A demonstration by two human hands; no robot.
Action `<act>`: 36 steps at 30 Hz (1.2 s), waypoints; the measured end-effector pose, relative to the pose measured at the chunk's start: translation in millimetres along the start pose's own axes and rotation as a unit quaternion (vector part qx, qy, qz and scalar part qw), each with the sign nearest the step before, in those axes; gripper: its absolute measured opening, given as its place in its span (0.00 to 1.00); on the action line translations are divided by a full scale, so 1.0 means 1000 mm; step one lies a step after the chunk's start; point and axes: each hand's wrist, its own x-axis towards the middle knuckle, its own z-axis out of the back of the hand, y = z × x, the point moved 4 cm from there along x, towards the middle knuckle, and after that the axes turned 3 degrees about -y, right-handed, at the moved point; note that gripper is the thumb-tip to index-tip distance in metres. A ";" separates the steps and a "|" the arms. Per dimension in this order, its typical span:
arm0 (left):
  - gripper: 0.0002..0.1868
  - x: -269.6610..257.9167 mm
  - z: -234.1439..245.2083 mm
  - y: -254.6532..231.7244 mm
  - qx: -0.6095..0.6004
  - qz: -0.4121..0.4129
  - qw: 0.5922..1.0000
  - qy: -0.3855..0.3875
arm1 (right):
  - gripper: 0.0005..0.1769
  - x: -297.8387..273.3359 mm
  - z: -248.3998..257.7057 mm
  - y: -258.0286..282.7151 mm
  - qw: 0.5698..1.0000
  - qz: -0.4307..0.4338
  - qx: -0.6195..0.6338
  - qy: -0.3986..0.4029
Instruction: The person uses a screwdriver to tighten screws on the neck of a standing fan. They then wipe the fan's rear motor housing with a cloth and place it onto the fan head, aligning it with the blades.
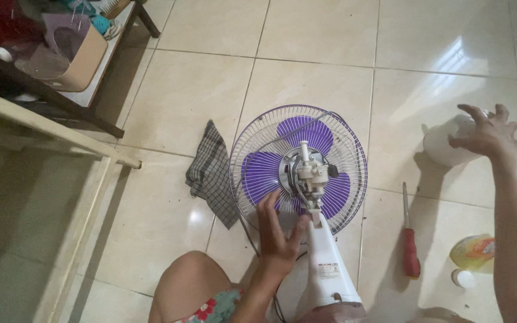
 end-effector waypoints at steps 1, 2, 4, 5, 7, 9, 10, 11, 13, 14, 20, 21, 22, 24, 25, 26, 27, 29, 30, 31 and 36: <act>0.36 0.002 -0.001 -0.001 0.002 -0.009 1.000 -0.010 | 0.58 0.006 -0.004 -0.006 0.999 0.023 -0.024 0.013; 0.34 0.005 -0.002 0.000 0.004 -0.019 1.000 -0.020 | 0.59 0.011 -0.008 -0.012 0.997 0.038 -0.060 0.022; 0.30 0.007 -0.004 0.005 0.002 -0.021 0.999 -0.028 | 0.60 0.019 -0.014 -0.023 0.988 0.069 -0.131 0.039; 0.29 0.006 -0.005 0.009 -0.002 -0.012 1.000 -0.026 | 0.61 0.021 -0.017 -0.026 0.987 0.065 -0.138 0.046; 0.28 0.004 -0.007 0.015 -0.004 -0.009 1.000 -0.029 | 0.63 0.018 -0.021 -0.029 0.985 0.058 -0.152 0.060; 0.28 0.003 -0.010 0.019 -0.001 -0.021 0.999 -0.038 | 0.63 0.011 -0.021 -0.033 0.989 0.066 -0.123 0.056; 0.28 0.001 -0.011 0.019 -0.002 -0.024 0.999 -0.034 | 0.63 0.005 -0.021 -0.033 0.990 0.070 -0.109 0.053; 0.28 0.000 -0.012 0.018 -0.002 -0.027 0.999 -0.031 | 0.63 -0.002 -0.024 -0.029 0.991 0.078 -0.103 0.047; 0.29 -0.003 -0.013 0.017 0.001 -0.029 0.999 -0.021 | 0.63 -0.021 -0.030 -0.021 0.991 0.094 -0.090 0.034; 0.29 -0.004 -0.013 0.015 0.006 -0.026 1.000 -0.014 | 0.64 -0.030 -0.030 -0.021 0.995 0.082 -0.043 0.034; 0.28 -0.008 0.005 0.005 0.019 -0.015 1.000 -0.016 | 0.62 -0.084 -0.007 -0.006 0.999 0.031 0.039 0.005; 0.28 -0.009 0.011 0.004 0.034 -0.011 0.999 -0.017 | 0.62 -0.093 0.001 -0.001 0.999 0.021 0.046 -0.004; 0.29 -0.008 0.017 0.003 0.026 -0.015 0.999 -0.025 | 0.61 -0.101 0.010 0.005 0.998 0.012 0.054 -0.013; 0.29 -0.007 0.028 0.001 0.009 -0.023 0.999 -0.038 | 0.61 -0.118 0.038 0.018 0.996 0.021 0.076 -0.040; 0.29 -0.007 0.032 0.000 0.004 -0.023 0.999 -0.041 | 0.61 -0.126 0.055 0.024 0.994 0.026 0.087 -0.054; 0.29 -0.008 0.037 -0.001 -0.001 -0.023 0.999 -0.043 | 0.62 -0.134 0.072 0.032 0.992 0.038 0.102 -0.062; 0.29 -0.008 0.041 -0.002 -0.005 -0.022 0.999 -0.046 | 0.62 -0.143 0.089 0.041 0.990 0.051 0.116 -0.069; 0.29 -0.004 0.045 -0.001 -0.008 -0.002 1.000 -0.030 | 0.61 -0.162 0.124 0.061 0.978 0.084 0.172 -0.080; 0.30 -0.002 0.047 -0.002 -0.009 0.008 1.000 -0.022 | 0.60 -0.172 0.141 0.071 0.968 0.104 0.213 -0.083; 0.31 -0.001 0.050 -0.004 -0.004 -0.005 1.000 -0.023 | 0.59 -0.182 0.159 0.082 0.956 0.125 0.253 -0.085; 0.39 0.023 0.064 -0.026 -0.001 -0.062 0.998 0.003 | 0.56 -0.216 0.229 0.148 0.962 0.167 0.205 -0.066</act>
